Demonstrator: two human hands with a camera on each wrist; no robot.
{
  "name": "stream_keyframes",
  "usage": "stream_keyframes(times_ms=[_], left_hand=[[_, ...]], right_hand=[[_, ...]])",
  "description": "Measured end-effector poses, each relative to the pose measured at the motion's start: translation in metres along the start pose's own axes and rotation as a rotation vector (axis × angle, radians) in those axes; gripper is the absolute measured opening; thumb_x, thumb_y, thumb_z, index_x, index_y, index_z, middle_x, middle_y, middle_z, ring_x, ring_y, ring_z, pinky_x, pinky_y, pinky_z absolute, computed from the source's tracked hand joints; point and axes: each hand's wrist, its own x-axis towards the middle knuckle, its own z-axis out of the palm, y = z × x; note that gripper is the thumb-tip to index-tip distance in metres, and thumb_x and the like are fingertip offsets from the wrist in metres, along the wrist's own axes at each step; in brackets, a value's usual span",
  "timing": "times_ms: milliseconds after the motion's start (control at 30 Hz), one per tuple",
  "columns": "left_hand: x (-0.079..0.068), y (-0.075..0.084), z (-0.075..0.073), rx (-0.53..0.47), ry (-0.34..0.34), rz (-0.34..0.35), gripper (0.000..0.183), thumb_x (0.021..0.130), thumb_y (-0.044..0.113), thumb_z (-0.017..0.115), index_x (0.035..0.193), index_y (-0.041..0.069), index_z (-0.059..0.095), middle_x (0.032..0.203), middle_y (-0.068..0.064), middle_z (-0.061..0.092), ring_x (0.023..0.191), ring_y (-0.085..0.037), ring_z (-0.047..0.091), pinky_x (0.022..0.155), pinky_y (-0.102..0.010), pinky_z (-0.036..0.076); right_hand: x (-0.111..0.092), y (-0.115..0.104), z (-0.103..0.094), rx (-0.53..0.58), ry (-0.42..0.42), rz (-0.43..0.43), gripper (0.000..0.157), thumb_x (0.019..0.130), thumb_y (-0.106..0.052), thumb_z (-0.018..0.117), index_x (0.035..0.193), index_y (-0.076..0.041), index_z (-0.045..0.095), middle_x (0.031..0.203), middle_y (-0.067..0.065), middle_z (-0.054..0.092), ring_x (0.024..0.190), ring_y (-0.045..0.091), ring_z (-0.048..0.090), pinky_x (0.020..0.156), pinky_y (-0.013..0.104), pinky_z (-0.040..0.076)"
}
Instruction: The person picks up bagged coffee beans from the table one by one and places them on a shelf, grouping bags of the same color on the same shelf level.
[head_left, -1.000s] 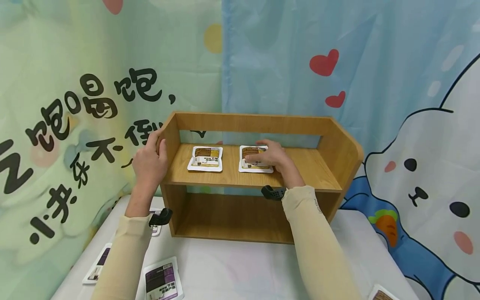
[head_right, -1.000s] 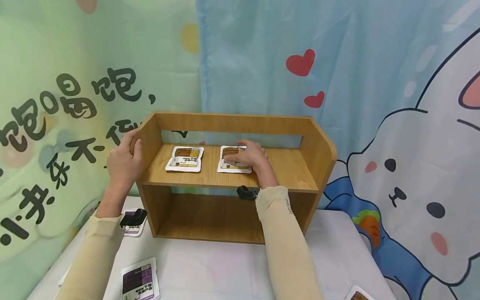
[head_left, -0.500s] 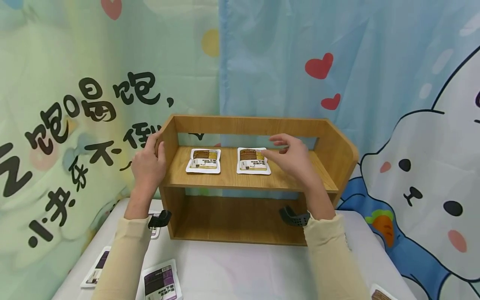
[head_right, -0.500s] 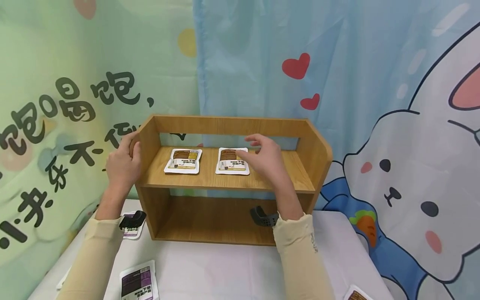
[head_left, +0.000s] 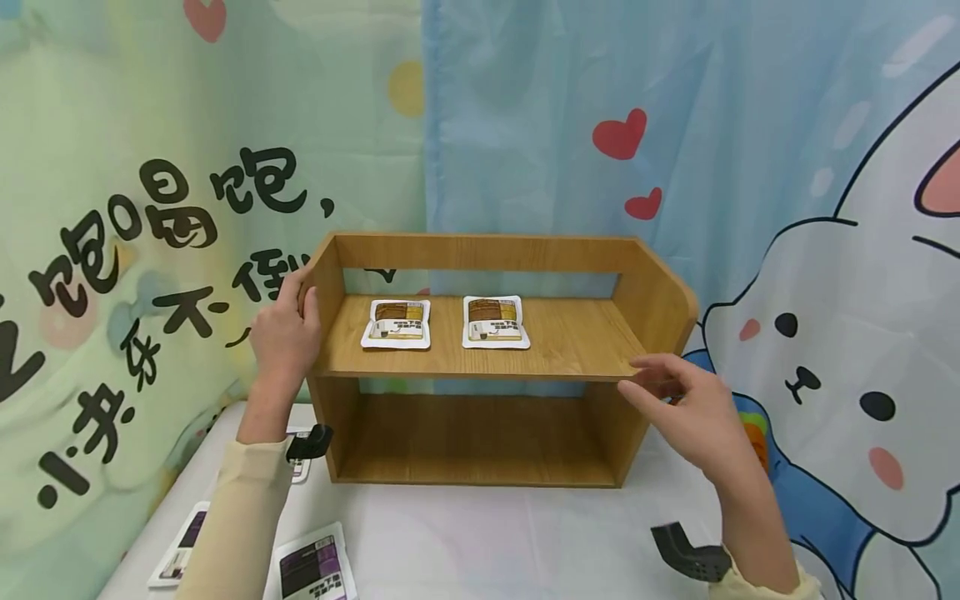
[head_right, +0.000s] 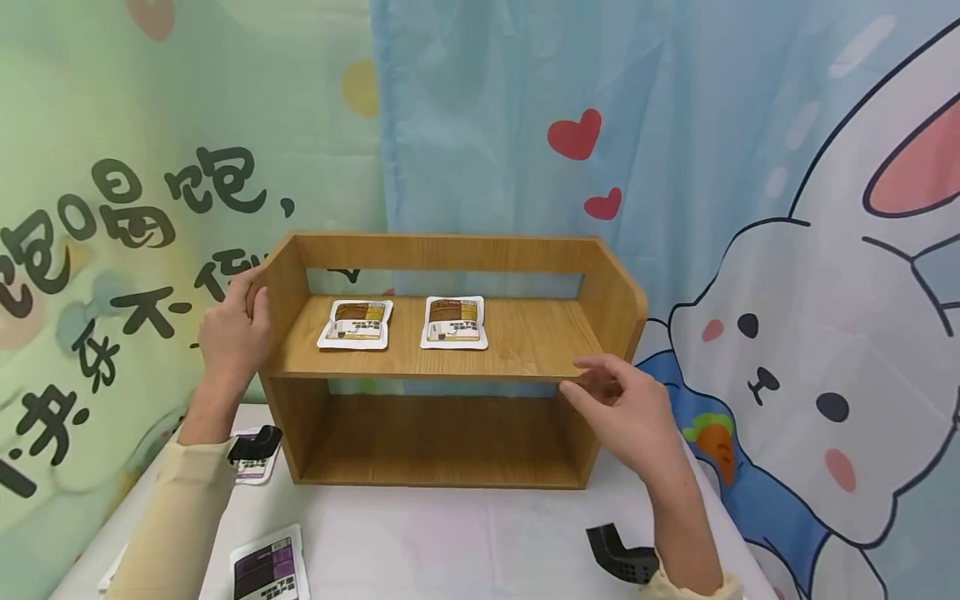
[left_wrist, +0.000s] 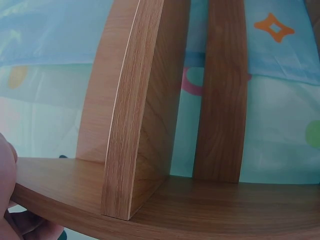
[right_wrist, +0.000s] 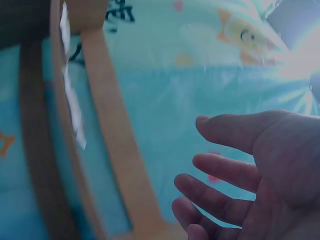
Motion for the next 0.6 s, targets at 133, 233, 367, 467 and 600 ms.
stream_keyframes(times_ms=[133, 233, 367, 467, 600], left_hand=[[-0.003, 0.0, 0.0, -0.004, -0.009, -0.017, 0.034, 0.102, 0.023, 0.048, 0.134, 0.015, 0.055, 0.071, -0.016, 0.062, 0.05, -0.029, 0.049, 0.046, -0.037, 0.033], [-0.006, -0.001, 0.002, -0.005, -0.01, -0.013, 0.033, 0.102, 0.022, 0.048, 0.134, 0.013, 0.055, 0.082, -0.019, 0.067, 0.051, -0.029, 0.051, 0.046, -0.037, 0.033], [-0.007, -0.002, 0.004, -0.009, -0.014, -0.007, 0.033, 0.103, 0.022, 0.047, 0.134, 0.013, 0.055, 0.091, -0.02, 0.069, 0.052, -0.03, 0.052, 0.046, -0.037, 0.034], [-0.008, -0.002, 0.004, -0.011, -0.016, -0.008, 0.033, 0.103, 0.022, 0.048, 0.133, 0.013, 0.055, 0.093, -0.02, 0.07, 0.052, -0.03, 0.053, 0.046, -0.037, 0.034], [-0.01, -0.001, 0.005, -0.009, -0.008, 0.0, 0.032, 0.102, 0.022, 0.049, 0.132, 0.013, 0.056, 0.095, -0.02, 0.07, 0.051, -0.03, 0.052, 0.045, -0.038, 0.035]], right_hand=[[-0.018, 0.035, -0.006, -0.051, -0.012, 0.101, 0.052, 0.094, -0.041, 0.062, 0.129, -0.004, 0.057, 0.111, 0.019, 0.062, 0.095, 0.03, 0.054, 0.061, 0.031, 0.048], [-0.031, 0.06, -0.01, -0.084, -0.026, 0.214, 0.054, 0.095, -0.04, 0.061, 0.132, -0.001, 0.054, 0.113, 0.023, 0.06, 0.096, 0.033, 0.053, 0.062, 0.031, 0.048], [-0.043, 0.091, -0.015, -0.098, -0.02, 0.369, 0.058, 0.096, -0.04, 0.06, 0.134, 0.003, 0.05, 0.116, 0.028, 0.056, 0.096, 0.036, 0.049, 0.063, 0.03, 0.047], [-0.054, 0.115, -0.018, -0.107, -0.034, 0.465, 0.063, 0.096, -0.043, 0.058, 0.134, 0.006, 0.046, 0.118, 0.031, 0.053, 0.097, 0.04, 0.048, 0.066, 0.034, 0.05], [-0.073, 0.152, -0.018, -0.13, -0.062, 0.591, 0.073, 0.095, -0.052, 0.055, 0.134, 0.009, 0.044, 0.122, 0.035, 0.048, 0.101, 0.048, 0.048, 0.074, 0.048, 0.05]])
